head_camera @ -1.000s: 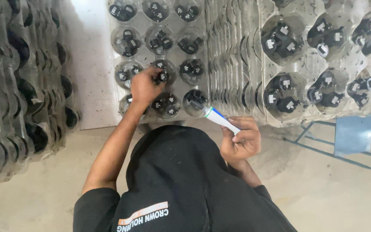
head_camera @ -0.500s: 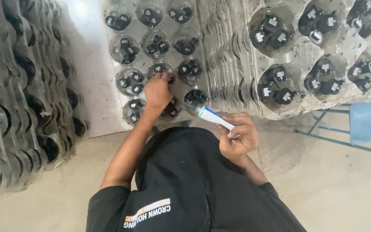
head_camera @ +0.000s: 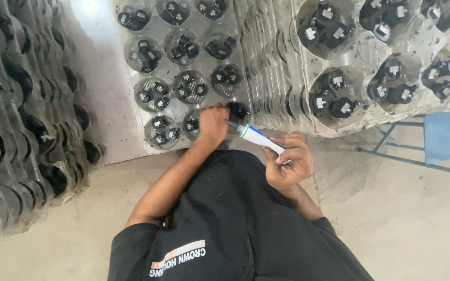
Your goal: The person picks small black plug components one at a time from molded trays and squeezes adhesive from a tube onto each one, then places it back in the tray. Midway they wipe the adhesive tube with a cloth near a workbench before resuming applying adhesive to more components.
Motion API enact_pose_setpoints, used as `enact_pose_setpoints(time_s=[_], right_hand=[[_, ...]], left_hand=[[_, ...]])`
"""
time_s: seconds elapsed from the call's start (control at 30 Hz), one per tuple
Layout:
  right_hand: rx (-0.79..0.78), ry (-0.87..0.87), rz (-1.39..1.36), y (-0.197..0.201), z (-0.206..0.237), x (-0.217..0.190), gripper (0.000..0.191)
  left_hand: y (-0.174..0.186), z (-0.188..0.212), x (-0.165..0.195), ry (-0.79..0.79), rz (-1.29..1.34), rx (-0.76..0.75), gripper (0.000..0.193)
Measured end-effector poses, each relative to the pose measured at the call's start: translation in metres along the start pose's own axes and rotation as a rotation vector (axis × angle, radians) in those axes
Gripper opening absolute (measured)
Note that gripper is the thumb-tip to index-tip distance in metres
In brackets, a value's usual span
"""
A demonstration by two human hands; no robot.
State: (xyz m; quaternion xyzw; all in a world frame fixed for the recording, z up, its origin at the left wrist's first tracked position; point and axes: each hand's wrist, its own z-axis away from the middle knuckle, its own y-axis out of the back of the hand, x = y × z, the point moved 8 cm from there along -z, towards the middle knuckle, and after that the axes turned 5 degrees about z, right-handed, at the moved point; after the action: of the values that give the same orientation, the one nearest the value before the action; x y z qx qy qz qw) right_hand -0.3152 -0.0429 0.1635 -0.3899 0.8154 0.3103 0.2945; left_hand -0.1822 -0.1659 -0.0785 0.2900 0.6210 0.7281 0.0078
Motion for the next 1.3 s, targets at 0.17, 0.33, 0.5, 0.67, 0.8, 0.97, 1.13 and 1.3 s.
enact_pose_setpoints(time_s=[0.17,0.33,0.5,0.67,0.8,0.97,1.13,1.3], right_hand=[[0.003,-0.035,-0.022,0.001,0.001,0.001,0.037],[-0.003,-0.018,-0.021,0.0,0.0,-0.001,0.038],[0.004,-0.009,-0.036,0.001,0.002,-0.001,0.038],[0.058,-0.017,-0.063,0.008,0.005,0.004,0.037],[0.058,-0.054,-0.066,0.009,0.006,0.007,0.037],[0.032,-0.018,-0.066,0.002,0.004,0.001,0.038],[0.017,-0.033,-0.106,-0.004,0.003,-0.005,0.039],[0.038,-0.023,-0.091,-0.003,0.004,-0.018,0.044]], left_hand=[[0.008,0.002,0.013,-0.013,-0.077,0.104,0.03],[0.0,0.001,0.017,0.003,-0.131,0.07,0.015],[0.003,0.003,0.013,0.031,-0.051,0.008,0.011],[0.075,0.028,-0.011,0.093,0.596,0.215,0.037],[0.097,0.05,-0.037,0.316,1.129,0.188,0.038],[0.135,0.07,-0.037,0.061,1.715,0.314,0.033],[0.173,0.102,-0.021,0.157,1.705,0.373,0.058],[0.213,0.117,0.001,0.081,1.435,0.413,0.057]])
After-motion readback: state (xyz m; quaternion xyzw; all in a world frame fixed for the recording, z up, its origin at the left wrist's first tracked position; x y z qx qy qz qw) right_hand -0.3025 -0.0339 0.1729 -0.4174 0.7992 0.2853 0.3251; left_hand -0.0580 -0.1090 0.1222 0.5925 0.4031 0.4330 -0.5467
